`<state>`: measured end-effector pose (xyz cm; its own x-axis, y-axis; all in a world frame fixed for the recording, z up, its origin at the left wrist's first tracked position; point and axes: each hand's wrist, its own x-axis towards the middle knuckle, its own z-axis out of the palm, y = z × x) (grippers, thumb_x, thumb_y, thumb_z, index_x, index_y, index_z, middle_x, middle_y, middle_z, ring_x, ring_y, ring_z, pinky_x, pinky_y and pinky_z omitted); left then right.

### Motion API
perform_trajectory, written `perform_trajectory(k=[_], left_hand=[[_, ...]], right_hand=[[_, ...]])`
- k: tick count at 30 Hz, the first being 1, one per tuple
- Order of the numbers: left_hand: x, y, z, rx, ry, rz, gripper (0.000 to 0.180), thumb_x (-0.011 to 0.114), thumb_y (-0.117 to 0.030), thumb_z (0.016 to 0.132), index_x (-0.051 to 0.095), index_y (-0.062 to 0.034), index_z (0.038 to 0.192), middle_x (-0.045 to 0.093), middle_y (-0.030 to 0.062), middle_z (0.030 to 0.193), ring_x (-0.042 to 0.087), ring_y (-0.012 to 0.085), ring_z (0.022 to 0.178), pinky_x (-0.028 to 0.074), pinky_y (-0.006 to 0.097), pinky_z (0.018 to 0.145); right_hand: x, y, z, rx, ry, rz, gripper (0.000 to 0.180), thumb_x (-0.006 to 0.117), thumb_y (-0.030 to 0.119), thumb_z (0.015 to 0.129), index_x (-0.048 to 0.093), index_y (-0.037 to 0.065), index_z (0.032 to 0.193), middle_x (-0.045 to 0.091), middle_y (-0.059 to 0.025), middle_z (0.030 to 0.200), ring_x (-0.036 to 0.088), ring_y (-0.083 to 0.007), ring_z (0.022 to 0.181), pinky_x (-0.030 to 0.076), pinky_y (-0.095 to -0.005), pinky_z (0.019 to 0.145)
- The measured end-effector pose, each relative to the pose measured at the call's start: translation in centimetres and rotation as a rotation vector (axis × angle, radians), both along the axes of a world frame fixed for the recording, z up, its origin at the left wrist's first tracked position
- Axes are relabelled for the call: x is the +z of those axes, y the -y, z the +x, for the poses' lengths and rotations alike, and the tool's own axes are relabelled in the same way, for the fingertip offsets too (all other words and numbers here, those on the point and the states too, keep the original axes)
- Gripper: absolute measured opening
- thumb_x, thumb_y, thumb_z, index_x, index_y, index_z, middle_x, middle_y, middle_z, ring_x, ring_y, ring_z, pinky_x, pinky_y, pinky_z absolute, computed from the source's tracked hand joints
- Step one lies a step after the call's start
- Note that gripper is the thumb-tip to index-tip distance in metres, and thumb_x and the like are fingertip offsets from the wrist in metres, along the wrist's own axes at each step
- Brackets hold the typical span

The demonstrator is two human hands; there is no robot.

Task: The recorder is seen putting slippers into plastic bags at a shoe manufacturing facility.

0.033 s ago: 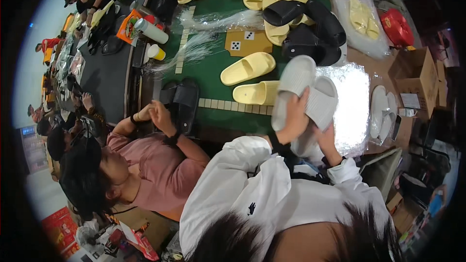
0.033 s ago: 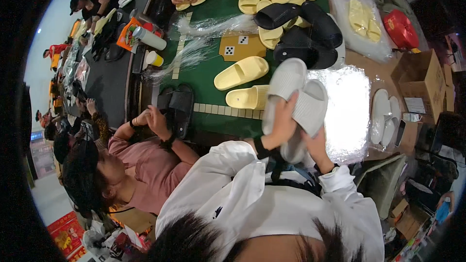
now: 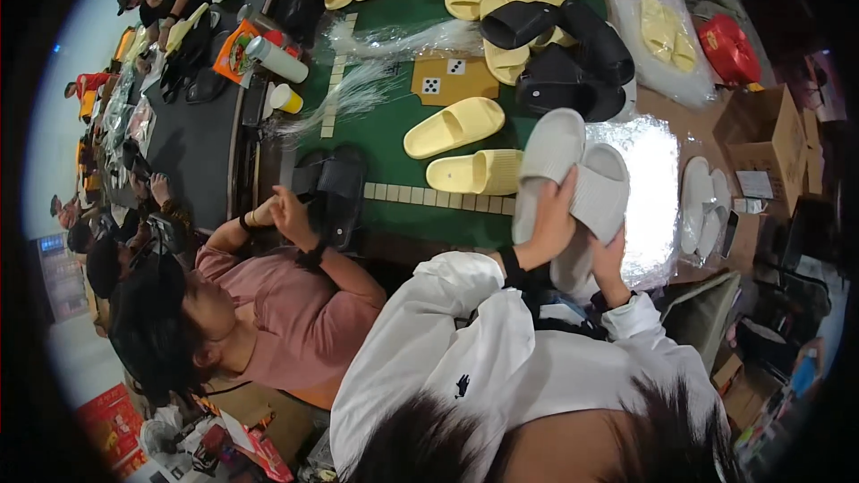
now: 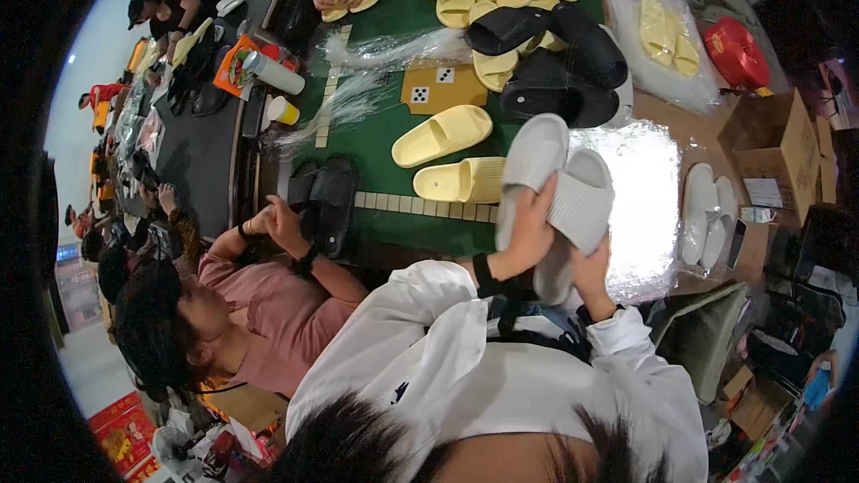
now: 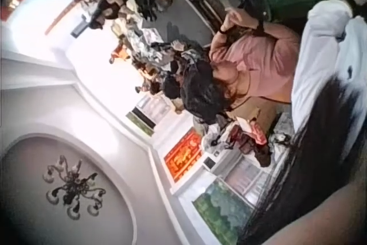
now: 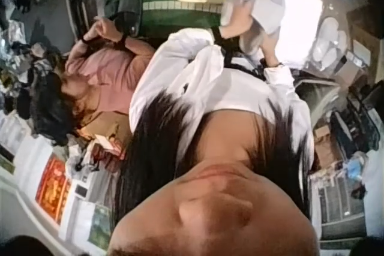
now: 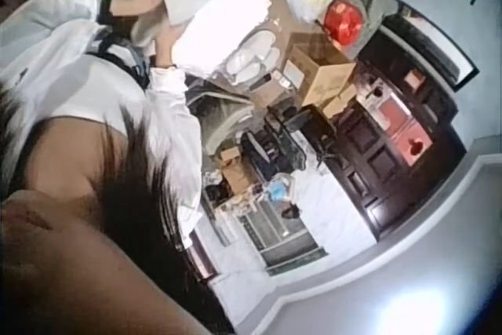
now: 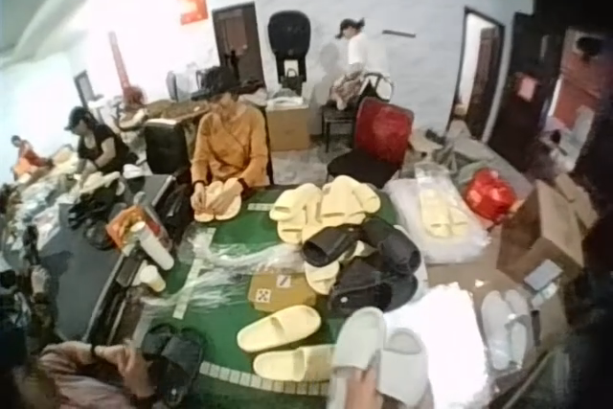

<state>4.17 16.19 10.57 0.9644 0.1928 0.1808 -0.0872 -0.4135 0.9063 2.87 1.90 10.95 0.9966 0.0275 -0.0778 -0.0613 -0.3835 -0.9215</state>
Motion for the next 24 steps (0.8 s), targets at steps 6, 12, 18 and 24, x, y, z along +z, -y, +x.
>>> perform_trajectory(k=[6,12,18,24], left_hand=[[-0.5,8.1,0.4,-0.391,-0.08,-0.139,0.065,0.051,0.0,0.074,0.026,-0.0038,0.134,0.039,0.0226,0.111,0.04,0.0381,0.104,0.033,0.04,0.09],[-4.8,13.3,-0.8,-0.907,-0.328,0.258,0.048,0.052,-0.011,0.077,0.041,-0.0063,0.123,0.043,0.0244,0.114,0.048,0.0413,0.097,0.04,0.044,0.084],[-6.4,12.0,-6.1,-1.078,0.056,0.816,0.033,0.049,-0.016,0.077,0.055,-0.004,0.108,0.047,0.0154,0.115,0.044,0.0316,0.108,0.034,0.038,0.094],[-9.9,13.8,-8.2,-1.078,0.27,0.726,0.045,0.041,-0.018,0.082,0.04,-0.0096,0.127,0.041,0.0139,0.128,0.037,0.0295,0.119,0.023,0.042,0.103]], right_hand=[[1.0,10.9,4.2,-0.192,-0.028,0.036,0.045,0.054,0.0,0.075,0.041,-0.001,0.118,0.051,-0.0105,0.109,0.049,-0.019,0.1,0.038,-0.029,0.086],[-6.5,19.4,6.6,-0.157,0.098,-0.699,0.056,0.067,0.019,0.068,0.043,0.0,0.115,0.053,-0.0223,0.098,0.05,-0.0379,0.095,0.041,-0.042,0.08],[-9.6,14.9,3.1,0.118,0.33,-0.607,0.022,0.062,0.021,0.064,0.063,0.007,0.081,0.041,-0.0292,0.112,0.04,-0.0426,0.106,0.038,-0.0454,0.083],[-9.1,11.9,7.1,0.179,-0.049,-0.41,0.036,0.061,0.02,0.067,0.055,0.001,0.098,0.047,-0.0226,0.103,0.046,-0.039,0.097,0.038,-0.0418,0.083]])
